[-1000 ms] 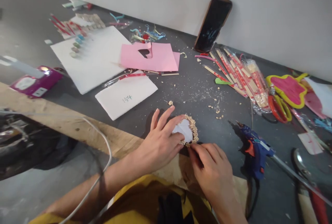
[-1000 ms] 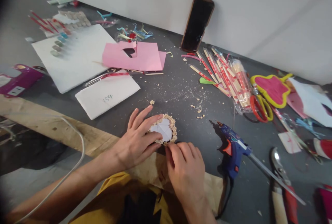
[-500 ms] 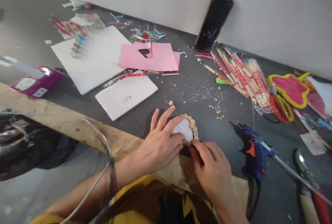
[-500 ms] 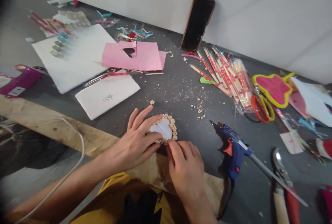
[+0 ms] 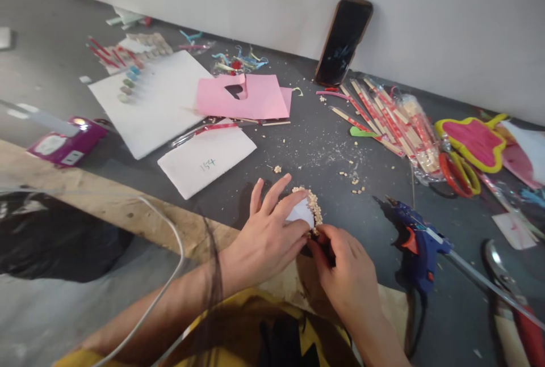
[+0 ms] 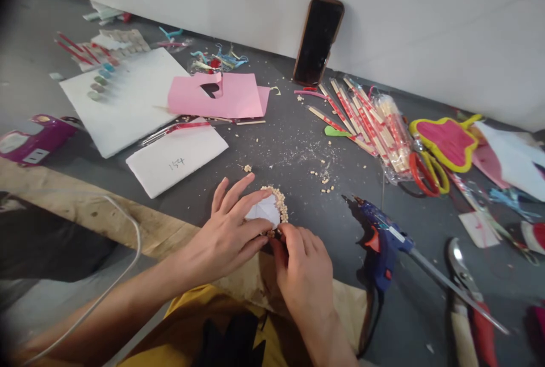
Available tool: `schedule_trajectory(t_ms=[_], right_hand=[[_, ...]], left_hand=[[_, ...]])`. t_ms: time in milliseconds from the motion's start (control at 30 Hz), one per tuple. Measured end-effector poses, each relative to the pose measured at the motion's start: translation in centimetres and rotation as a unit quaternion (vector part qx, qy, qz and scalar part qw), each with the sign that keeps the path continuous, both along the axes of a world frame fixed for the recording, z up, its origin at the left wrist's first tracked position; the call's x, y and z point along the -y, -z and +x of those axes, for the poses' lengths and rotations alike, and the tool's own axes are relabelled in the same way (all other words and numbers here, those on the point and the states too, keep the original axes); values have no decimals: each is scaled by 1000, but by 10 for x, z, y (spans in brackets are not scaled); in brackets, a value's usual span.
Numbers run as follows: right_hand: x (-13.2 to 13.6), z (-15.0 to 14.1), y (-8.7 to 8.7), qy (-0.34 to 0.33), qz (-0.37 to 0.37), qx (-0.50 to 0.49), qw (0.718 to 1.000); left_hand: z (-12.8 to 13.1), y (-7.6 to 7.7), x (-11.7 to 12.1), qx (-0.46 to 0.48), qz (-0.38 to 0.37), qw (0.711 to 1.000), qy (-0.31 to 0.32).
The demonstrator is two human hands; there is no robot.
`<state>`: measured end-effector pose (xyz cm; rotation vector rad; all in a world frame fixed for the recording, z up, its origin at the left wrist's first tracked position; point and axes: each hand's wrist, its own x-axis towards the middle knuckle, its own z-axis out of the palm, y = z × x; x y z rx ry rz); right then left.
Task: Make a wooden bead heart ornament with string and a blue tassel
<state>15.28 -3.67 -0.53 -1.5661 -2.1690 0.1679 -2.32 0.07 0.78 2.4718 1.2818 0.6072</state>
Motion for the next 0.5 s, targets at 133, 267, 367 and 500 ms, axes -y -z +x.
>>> schedule_trajectory(t_ms=[133, 267, 367, 500], right_hand=[[1, 1, -2, -2, -4, -14, 1000], [4, 9, -6, 25, -10, -41, 999], [5, 15, -7, 39, 0, -14, 999], [6, 15, -4, 28, -7, 14, 999]], left_hand=[[4, 0, 0, -4, -2, 1000, -6], [5, 0, 0, -4, -10, 1000, -13], [5, 2, 0, -8, -11, 1000, -15], [5, 5, 0, -14, -7, 1000, -16]])
